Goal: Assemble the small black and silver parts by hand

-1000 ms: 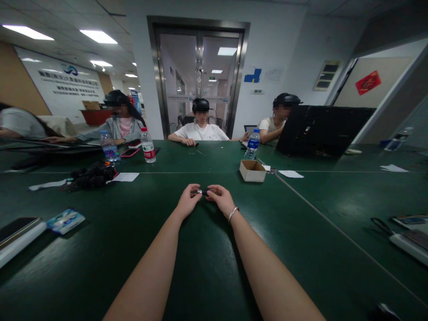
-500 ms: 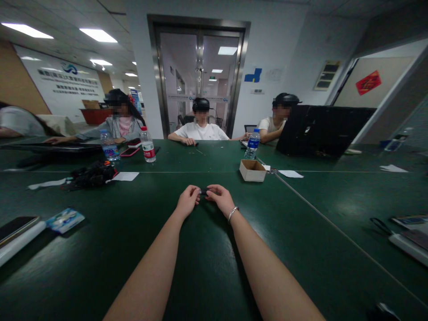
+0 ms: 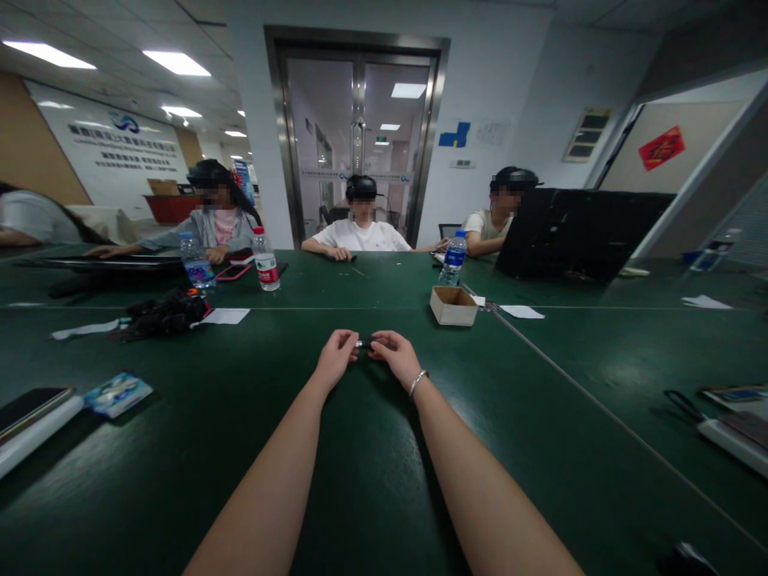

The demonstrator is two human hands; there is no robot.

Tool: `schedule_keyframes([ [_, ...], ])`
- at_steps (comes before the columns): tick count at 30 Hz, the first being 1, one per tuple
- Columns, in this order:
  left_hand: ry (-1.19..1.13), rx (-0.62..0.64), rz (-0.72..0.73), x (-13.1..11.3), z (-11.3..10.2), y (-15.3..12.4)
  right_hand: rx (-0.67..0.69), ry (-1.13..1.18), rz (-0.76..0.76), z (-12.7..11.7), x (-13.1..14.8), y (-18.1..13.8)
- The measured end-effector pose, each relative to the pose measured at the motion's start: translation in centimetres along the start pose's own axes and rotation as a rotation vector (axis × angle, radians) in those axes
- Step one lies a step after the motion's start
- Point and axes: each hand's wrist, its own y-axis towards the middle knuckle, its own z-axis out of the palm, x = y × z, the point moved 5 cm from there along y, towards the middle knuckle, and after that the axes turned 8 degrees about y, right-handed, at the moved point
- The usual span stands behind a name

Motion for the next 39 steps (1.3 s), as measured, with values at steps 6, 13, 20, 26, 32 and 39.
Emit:
schedule_keyframes([
  [6,-0.010,0.010,0.116,-1.0,-0.2,-0.1,-0.007,0.004,0.008,-0.1,0.0,0.0],
  [13,0.109,0.081,0.043,-0.3,0.3,-0.1,0.003,0.008,0.019,0.0,-0.1,0.0],
  [20,0.297,0.074,0.064,-0.7,0.8,-0.6,0.036,0.006,0.013,0.3,0.6,-0.4],
  [26,0.366,0.045,-0.023,-0.8,0.3,-0.7,0.040,0.037,0.005,0.4,0.8,-0.5],
  [32,0.317,0.053,-0.022,-1.0,0.3,-0.7,0.044,0.028,0.012,0.4,0.7,-0.5],
  [39,0.229,0.070,-0.038,-0.5,0.4,-0.4,0.015,0.017,0.001,0.2,0.6,-0.4],
])
